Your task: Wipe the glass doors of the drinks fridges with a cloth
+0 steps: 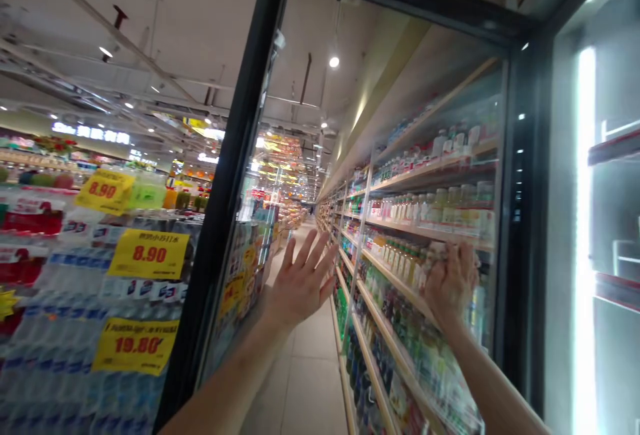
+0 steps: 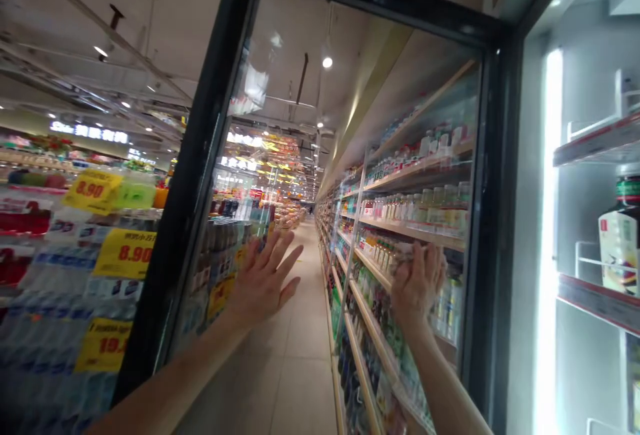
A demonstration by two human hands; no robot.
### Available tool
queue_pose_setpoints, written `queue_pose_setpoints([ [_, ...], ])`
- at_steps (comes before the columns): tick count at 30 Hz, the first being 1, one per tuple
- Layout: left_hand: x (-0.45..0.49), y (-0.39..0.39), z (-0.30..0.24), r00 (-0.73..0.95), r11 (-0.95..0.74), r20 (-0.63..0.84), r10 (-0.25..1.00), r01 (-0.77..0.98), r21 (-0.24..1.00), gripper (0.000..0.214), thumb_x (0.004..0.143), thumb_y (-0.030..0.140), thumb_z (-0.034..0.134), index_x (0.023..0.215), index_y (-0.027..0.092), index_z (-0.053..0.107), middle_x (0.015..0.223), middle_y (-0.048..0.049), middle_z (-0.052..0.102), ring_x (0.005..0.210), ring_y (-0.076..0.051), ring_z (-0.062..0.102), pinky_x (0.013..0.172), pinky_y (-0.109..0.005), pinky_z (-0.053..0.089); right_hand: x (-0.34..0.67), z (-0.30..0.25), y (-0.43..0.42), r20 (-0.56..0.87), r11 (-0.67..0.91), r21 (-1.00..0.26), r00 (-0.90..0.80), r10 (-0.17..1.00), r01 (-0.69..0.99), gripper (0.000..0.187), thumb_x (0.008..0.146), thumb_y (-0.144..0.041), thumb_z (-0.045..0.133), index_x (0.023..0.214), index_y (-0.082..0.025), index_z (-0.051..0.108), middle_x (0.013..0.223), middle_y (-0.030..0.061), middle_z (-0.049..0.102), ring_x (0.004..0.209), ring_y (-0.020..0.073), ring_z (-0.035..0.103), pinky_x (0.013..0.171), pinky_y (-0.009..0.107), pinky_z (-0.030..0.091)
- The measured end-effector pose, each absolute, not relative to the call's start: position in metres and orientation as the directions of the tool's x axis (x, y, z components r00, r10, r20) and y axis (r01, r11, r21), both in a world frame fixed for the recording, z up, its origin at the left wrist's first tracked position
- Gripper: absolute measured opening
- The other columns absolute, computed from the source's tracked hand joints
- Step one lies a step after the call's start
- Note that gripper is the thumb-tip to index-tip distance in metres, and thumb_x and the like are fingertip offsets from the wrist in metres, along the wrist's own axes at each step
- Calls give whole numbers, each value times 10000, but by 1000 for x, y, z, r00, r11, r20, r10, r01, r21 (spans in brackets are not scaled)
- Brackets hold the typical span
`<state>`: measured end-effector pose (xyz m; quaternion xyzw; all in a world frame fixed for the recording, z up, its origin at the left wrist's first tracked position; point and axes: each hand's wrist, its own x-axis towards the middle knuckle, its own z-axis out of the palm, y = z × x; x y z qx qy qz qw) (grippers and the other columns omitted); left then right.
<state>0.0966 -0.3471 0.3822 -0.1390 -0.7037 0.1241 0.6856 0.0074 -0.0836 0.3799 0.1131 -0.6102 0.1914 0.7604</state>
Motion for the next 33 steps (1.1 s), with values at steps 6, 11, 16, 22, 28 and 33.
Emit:
queue_pose_setpoints([
  [6, 96, -347, 382, -12, 931, 932, 362, 55, -361, 516, 841, 402, 498, 1318, 218, 425, 1418, -63, 400, 1357, -244, 270, 1133, -458, 122, 18, 359, -102, 923, 799, 386, 201, -330, -462, 545, 850, -214, 426, 1386, -239, 333, 1402, 117, 417, 1336, 271, 326, 1057, 531, 278],
  [11, 94, -348, 382, -20, 928, 929, 370, 55, -369, 516, 850, 404, 487, 1326, 219, 414, 1422, -68, 394, 1360, -250, 263, 1127, -468, 139, 22, 359, -125, 975, 886, 136, 217, -41, -444, 532, 853, -221, 422, 1378, -182, 350, 1421, 161, 378, 1348, 301, 294, 1038, 555, 282],
  [16, 93, -349, 382, -21, 929, 930, 367, 60, -365, 515, 856, 401, 477, 1332, 217, 406, 1421, -71, 395, 1358, -248, 268, 1125, -469, 144, 26, 362, -133, 932, 810, 361, 203, -300, -463, 525, 851, -224, 422, 1371, -201, 359, 1370, 135, 455, 1330, 274, 338, 1066, 541, 243],
  [22, 94, -349, 382, -29, 926, 926, 375, 41, -374, 538, 856, 408, 475, 1350, 216, 383, 1428, -72, 384, 1366, -248, 247, 1128, -473, 129, 29, 363, -133, 969, 848, 235, 181, -167, -475, 503, 860, -222, 407, 1360, -176, 375, 1389, 164, 422, 1341, 287, 313, 1056, 545, 246],
  [28, 94, -348, 382, -31, 926, 926, 377, 32, -376, 528, 860, 411, 463, 1345, 214, 392, 1442, -61, 361, 1380, -242, 207, 1134, -466, 108, 27, 363, -135, 974, 881, 171, 208, -85, -441, 495, 857, -238, 413, 1346, -175, 387, 1391, 174, 415, 1340, 292, 311, 1045, 534, 260],
  [33, 94, -348, 382, -56, 926, 925, 377, 5, -377, 547, 858, 425, 458, 1355, 209, 378, 1449, -67, 346, 1390, -244, 170, 1134, -472, 91, 30, 364, -137, 899, 764, 437, 210, -384, -476, 474, 850, -232, 433, 1323, -212, 410, 1322, 126, 506, 1314, 255, 366, 1082, 513, 217],
])
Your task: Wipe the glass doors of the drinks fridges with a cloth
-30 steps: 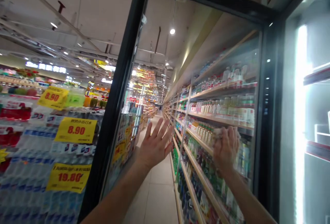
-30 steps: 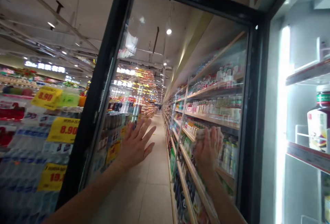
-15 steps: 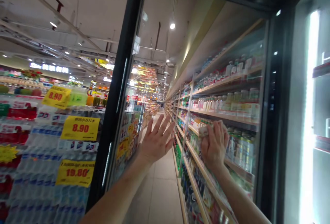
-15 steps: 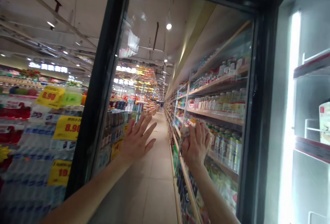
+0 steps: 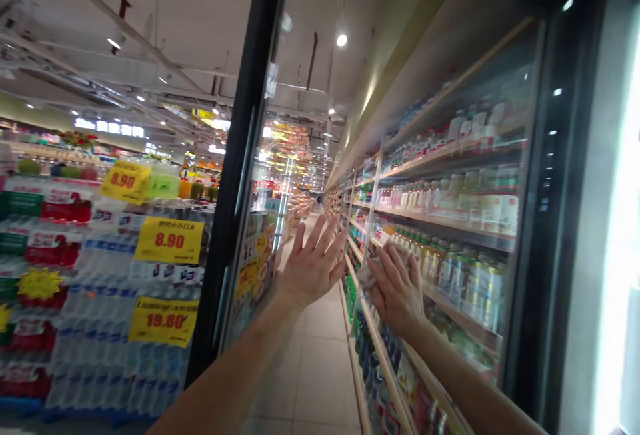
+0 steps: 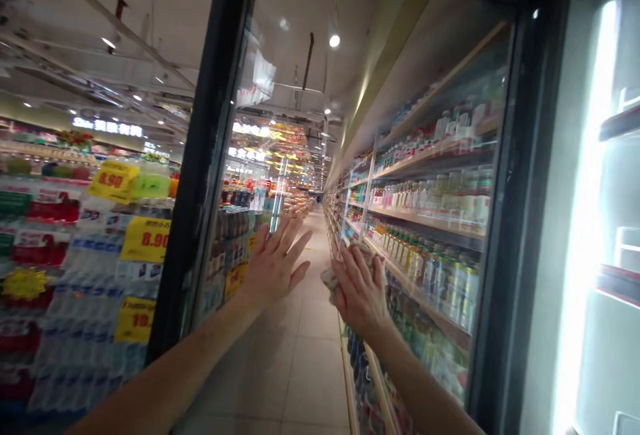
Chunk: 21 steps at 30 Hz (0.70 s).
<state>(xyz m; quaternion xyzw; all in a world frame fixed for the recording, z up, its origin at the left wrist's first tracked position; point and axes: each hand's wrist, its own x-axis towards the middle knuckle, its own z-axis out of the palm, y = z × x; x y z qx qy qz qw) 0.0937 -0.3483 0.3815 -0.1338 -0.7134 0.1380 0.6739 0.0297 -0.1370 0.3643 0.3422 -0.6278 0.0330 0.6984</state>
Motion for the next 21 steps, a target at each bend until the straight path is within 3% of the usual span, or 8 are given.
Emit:
queue_pose_setpoints([
  [2, 93, -349, 381, -62, 924, 923, 380, -2, -381, 551, 861, 420, 454, 1362, 208, 366, 1453, -69, 338, 1391, -246, 163, 1134, -475, 80, 29, 370, -134, 923, 790, 385, 206, -325, -477, 471, 852, -231, 429, 1323, -215, 413, 1336, 128, 493, 1313, 254, 369, 1076, 509, 230],
  [5, 92, -349, 381, -58, 920, 919, 390, -5, -391, 548, 868, 416, 442, 1368, 208, 356, 1458, -68, 327, 1390, -250, 164, 1133, -475, 68, 29, 378, -131, 979, 878, 139, 196, -52, -459, 488, 860, -232, 403, 1345, -174, 390, 1395, 171, 413, 1343, 284, 310, 1052, 524, 255],
  [6, 92, -349, 381, -61, 921, 919, 389, -5, -390, 544, 870, 415, 438, 1366, 207, 358, 1461, -69, 321, 1389, -250, 167, 1133, -474, 68, 29, 378, -131, 977, 873, 163, 196, -80, -460, 492, 860, -231, 404, 1348, -170, 386, 1393, 172, 416, 1345, 284, 306, 1055, 528, 249],
  [10, 93, -348, 382, -84, 927, 924, 373, -11, -376, 544, 868, 417, 441, 1364, 210, 361, 1462, -71, 319, 1388, -251, 172, 1134, -473, 62, 31, 373, -132, 862, 719, 502, 210, -462, -480, 501, 844, -220, 437, 1343, -224, 394, 1330, 111, 507, 1313, 244, 370, 1089, 511, 210],
  [14, 93, -348, 381, -110, 920, 916, 387, -25, -391, 564, 867, 432, 440, 1378, 216, 335, 1460, -72, 325, 1392, -256, 154, 1129, -491, 69, 30, 377, -132, 969, 865, 213, 209, -129, -454, 490, 856, -227, 420, 1343, -175, 401, 1389, 159, 428, 1337, 277, 323, 1059, 525, 249],
  [15, 93, -348, 381, -116, 919, 915, 387, -29, -392, 564, 869, 433, 437, 1379, 216, 332, 1463, -72, 320, 1392, -256, 152, 1128, -493, 75, 31, 377, -132, 971, 869, 203, 208, -118, -452, 484, 858, -227, 417, 1337, -163, 406, 1388, 168, 427, 1341, 280, 315, 1059, 528, 248],
  [19, 94, -348, 380, -128, 924, 919, 372, -46, -380, 553, 870, 440, 435, 1369, 218, 349, 1468, -65, 310, 1388, -256, 170, 1129, -488, 88, 32, 374, -133, 835, 694, 544, 227, -501, -471, 444, 847, -220, 439, 1291, -221, 455, 1307, 101, 529, 1308, 234, 377, 1089, 504, 218],
  [21, 94, -348, 380, -118, 921, 918, 378, -50, -385, 548, 868, 445, 436, 1361, 220, 363, 1462, -59, 323, 1387, -255, 175, 1131, -484, 85, 32, 376, -133, 876, 741, 481, 226, -426, -468, 452, 844, -223, 442, 1296, -220, 454, 1335, 107, 502, 1308, 240, 375, 1081, 501, 231],
])
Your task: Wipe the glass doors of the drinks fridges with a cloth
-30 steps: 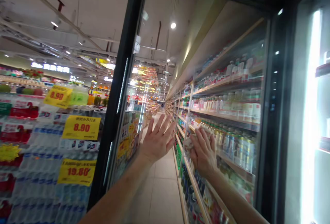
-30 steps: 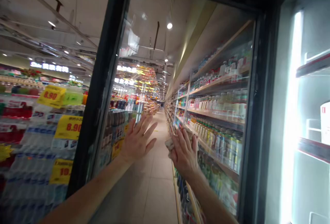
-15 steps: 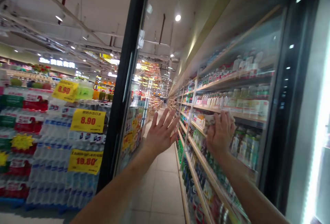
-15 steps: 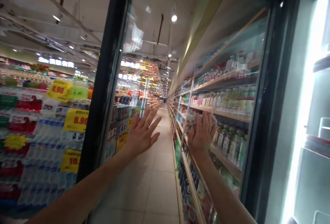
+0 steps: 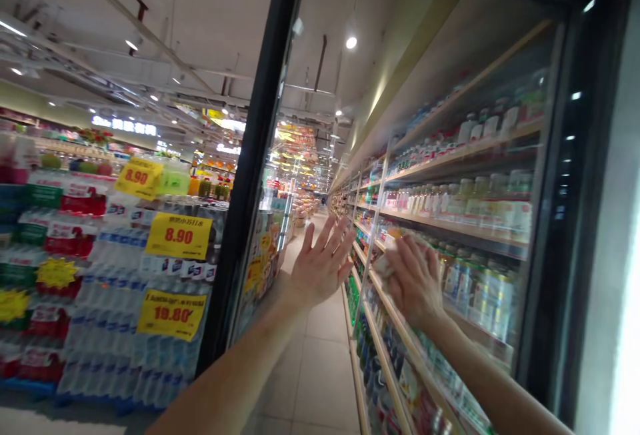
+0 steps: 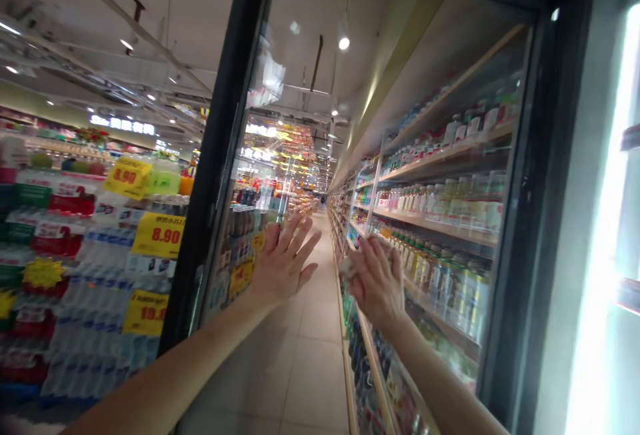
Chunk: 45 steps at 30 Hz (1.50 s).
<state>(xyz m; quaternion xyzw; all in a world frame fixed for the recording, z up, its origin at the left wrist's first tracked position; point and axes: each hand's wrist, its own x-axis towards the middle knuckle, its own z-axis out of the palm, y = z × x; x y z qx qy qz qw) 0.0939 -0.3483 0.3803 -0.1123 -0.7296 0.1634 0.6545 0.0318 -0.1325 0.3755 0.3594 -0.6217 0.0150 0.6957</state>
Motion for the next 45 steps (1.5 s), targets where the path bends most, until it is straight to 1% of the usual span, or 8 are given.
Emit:
queue_pose_setpoints([
  [3, 94, -348, 380, -99, 916, 915, 391, -54, -397, 554, 867, 443, 435, 1366, 216, 355, 1459, -59, 329, 1390, -254, 165, 1133, -485, 69, 31, 377, -132, 967, 859, 227, 211, -142, -460, 486, 846, -227, 429, 1328, -164, 421, 1400, 160, 413, 1338, 278, 319, 1061, 518, 247],
  [8, 95, -347, 380, -119, 922, 918, 378, -40, -385, 563, 880, 430, 413, 1389, 211, 313, 1473, -69, 294, 1397, -250, 128, 1133, -490, 77, 31, 383, -129, 828, 681, 554, 234, -509, -479, 459, 830, -232, 465, 1289, -230, 462, 1332, 94, 509, 1301, 234, 383, 1094, 492, 216],
  [13, 95, -348, 380, -114, 924, 919, 379, -6, -382, 563, 895, 416, 392, 1407, 213, 274, 1480, -65, 275, 1398, -239, 114, 1139, -479, 56, 23, 407, -124, 977, 883, 124, 209, -30, -453, 466, 858, -264, 403, 1308, -150, 450, 1398, 184, 406, 1332, 295, 322, 1041, 526, 275],
  [19, 95, -348, 381, -120, 928, 921, 371, 33, -370, 587, 892, 405, 405, 1423, 231, 224, 1481, -65, 269, 1395, -245, 132, 1136, -502, 71, 31, 405, -137, 800, 663, 596, 260, -541, -452, 405, 855, -262, 419, 1251, -217, 492, 1335, 81, 504, 1315, 215, 363, 1093, 484, 225],
  [24, 96, -349, 380, -120, 929, 922, 369, 30, -368, 600, 890, 401, 417, 1429, 242, 206, 1480, -61, 269, 1395, -240, 129, 1140, -490, 76, 18, 436, -120, 983, 899, 89, 184, -10, -429, 456, 878, -292, 359, 1295, -133, 454, 1412, 159, 393, 1347, 265, 295, 1053, 508, 259],
  [29, 96, -348, 381, -121, 929, 921, 371, 52, -367, 613, 886, 401, 429, 1431, 241, 200, 1482, -68, 261, 1392, -248, 142, 1139, -488, 75, 18, 440, -121, 895, 778, 444, 189, -403, -445, 486, 843, -296, 388, 1315, -182, 419, 1387, 89, 441, 1345, 215, 306, 1085, 466, 239],
  [34, 94, -351, 381, -122, 928, 920, 372, 48, -369, 604, 878, 398, 446, 1421, 239, 235, 1476, -72, 281, 1391, -257, 146, 1136, -487, 77, 20, 442, -131, 984, 872, 118, 175, -37, -475, 577, 844, -281, 359, 1388, -105, 282, 1406, 160, 393, 1359, 260, 270, 1067, 525, 236],
  [45, 101, -305, 396, -31, 857, 937, 347, 416, -304, 467, 907, 184, 304, 1372, 154, 274, 1312, -89, 518, 1259, -124, 415, 1056, -329, 329, 38, 404, -158, 864, 551, 501, 351, -361, -667, 807, 779, -299, 498, 1443, -141, 66, 1440, 189, 327, 1346, 277, 308, 1036, 515, 350],
])
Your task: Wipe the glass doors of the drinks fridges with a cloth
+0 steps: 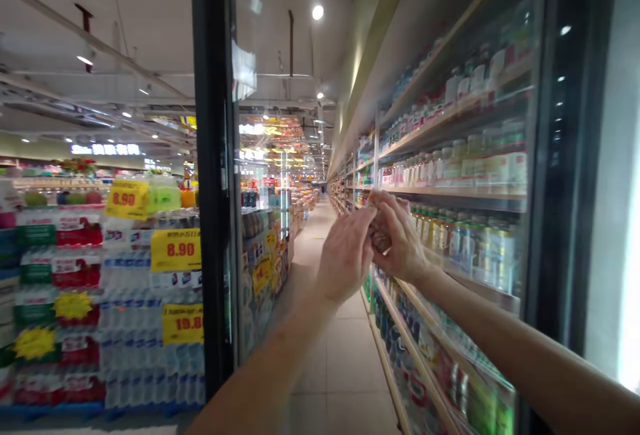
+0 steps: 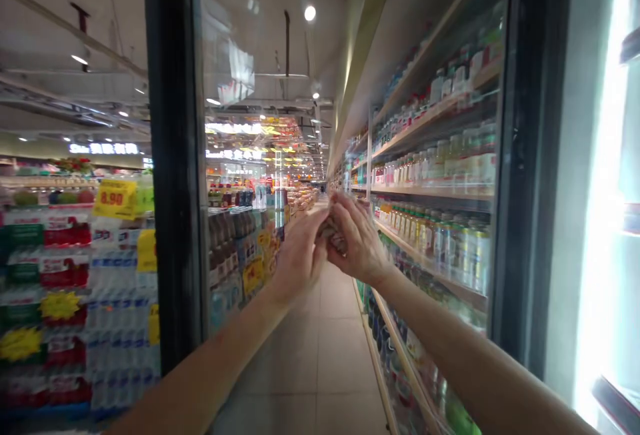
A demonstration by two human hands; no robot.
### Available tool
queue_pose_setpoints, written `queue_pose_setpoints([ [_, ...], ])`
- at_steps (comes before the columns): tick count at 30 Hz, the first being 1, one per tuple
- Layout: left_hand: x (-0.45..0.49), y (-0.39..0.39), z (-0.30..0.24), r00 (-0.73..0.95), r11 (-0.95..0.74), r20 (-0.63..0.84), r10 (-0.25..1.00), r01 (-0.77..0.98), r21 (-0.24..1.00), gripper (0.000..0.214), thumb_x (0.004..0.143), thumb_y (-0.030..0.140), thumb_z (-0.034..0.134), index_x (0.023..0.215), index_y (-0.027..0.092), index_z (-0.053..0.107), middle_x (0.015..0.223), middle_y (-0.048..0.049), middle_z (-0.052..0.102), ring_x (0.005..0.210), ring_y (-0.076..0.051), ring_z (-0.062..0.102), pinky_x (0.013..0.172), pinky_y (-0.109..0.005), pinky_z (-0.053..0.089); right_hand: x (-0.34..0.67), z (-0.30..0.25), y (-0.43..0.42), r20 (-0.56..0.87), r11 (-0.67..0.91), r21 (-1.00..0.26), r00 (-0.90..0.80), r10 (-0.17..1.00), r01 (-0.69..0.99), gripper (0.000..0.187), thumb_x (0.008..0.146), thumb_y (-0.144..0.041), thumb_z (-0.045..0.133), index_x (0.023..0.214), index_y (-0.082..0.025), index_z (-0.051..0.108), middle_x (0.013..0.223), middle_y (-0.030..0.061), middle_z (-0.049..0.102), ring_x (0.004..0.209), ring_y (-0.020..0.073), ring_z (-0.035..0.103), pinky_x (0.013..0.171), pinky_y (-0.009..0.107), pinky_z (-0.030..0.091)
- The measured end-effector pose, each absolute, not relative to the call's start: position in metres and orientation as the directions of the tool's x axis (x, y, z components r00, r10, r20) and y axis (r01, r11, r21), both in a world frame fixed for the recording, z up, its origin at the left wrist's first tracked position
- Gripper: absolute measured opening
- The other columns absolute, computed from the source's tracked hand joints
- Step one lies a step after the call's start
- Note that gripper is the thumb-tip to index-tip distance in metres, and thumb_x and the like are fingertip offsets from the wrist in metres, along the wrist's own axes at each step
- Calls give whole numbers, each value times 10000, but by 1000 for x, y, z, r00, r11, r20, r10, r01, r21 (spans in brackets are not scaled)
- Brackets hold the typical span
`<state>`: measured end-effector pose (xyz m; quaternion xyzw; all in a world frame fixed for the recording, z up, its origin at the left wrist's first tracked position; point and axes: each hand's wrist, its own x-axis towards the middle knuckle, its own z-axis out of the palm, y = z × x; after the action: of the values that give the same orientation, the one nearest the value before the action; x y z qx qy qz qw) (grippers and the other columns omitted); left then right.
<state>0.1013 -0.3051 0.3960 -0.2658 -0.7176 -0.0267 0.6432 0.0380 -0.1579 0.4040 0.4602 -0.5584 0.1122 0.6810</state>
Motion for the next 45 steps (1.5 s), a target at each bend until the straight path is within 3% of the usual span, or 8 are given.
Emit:
queue_pose_setpoints([
  [4, 87, -288, 394, -55, 861, 891, 450, 292, -416, 381, 921, 294, 355, 1275, 192, 450, 1347, -56, 491, 1304, -155, 363, 1078, -358, 296, 29, 411, -120, 810, 492, 565, 331, -484, -663, 769, 786, -295, 464, 1447, -154, 97, 1466, 181, 282, 1355, 285, 287, 1048, 515, 328],
  [9, 85, -275, 393, 5, 897, 905, 425, 133, -422, 409, 902, 283, 401, 1306, 238, 439, 1370, -47, 461, 1332, -202, 317, 1109, -450, 225, 11, 415, -94, 960, 819, 259, 232, -159, -512, 642, 861, -366, 416, 1430, -138, 226, 1413, 217, 371, 1340, 285, 320, 1082, 501, 241],
  [16, 85, -255, 398, -1, 760, 780, 626, 223, -610, 394, 908, 329, 343, 1231, 193, 521, 1328, -5, 507, 1295, -179, 372, 1103, -356, 260, 13, 414, -94, 981, 810, 142, 190, -38, -570, 610, 848, -339, 398, 1426, -218, 242, 1412, 148, 400, 1323, 272, 354, 1046, 519, 296],
  [21, 91, -287, 430, -35, 848, 852, 522, 123, -515, 423, 900, 310, 352, 1283, 177, 472, 1386, -41, 446, 1339, -216, 303, 1114, -406, 240, 15, 417, -91, 978, 839, 177, 187, -92, -514, 604, 849, -358, 390, 1418, -198, 266, 1400, 161, 413, 1333, 285, 333, 1044, 523, 298],
  [28, 109, -357, 481, 127, 1000, 992, -2, 19, -1, 471, 869, 274, 417, 1333, 196, 405, 1455, -88, 333, 1381, -286, 185, 1117, -530, 168, 17, 416, -97, 976, 881, 164, 205, -78, -443, 530, 838, -326, 396, 1345, -171, 396, 1366, 174, 454, 1311, 285, 369, 1034, 492, 322],
  [34, 89, -297, 413, -60, 750, 749, 660, 96, -654, 461, 877, 314, 401, 1336, 266, 409, 1436, 8, 375, 1383, -220, 200, 1151, -436, 154, 12, 414, -99, 972, 890, 179, 217, -93, -419, 522, 854, -336, 399, 1352, -178, 391, 1380, 158, 444, 1320, 263, 360, 1063, 456, 288],
  [41, 92, -334, 445, 28, 984, 983, 179, -19, -179, 485, 866, 293, 428, 1344, 220, 401, 1450, -71, 348, 1362, -277, 243, 1105, -494, 209, 12, 415, -105, 989, 911, 125, 118, -85, -393, 543, 872, -383, 380, 1376, -180, 366, 1421, 157, 388, 1335, 291, 325, 1062, 505, 250],
  [45, 92, -346, 413, -91, 807, 802, 590, 59, -587, 487, 858, 306, 454, 1341, 275, 400, 1428, -7, 392, 1365, -220, 249, 1135, -437, 159, 10, 415, -106, 990, 912, 127, 103, -94, -391, 540, 865, -377, 393, 1369, -184, 383, 1424, 155, 385, 1332, 293, 325, 1060, 507, 243],
])
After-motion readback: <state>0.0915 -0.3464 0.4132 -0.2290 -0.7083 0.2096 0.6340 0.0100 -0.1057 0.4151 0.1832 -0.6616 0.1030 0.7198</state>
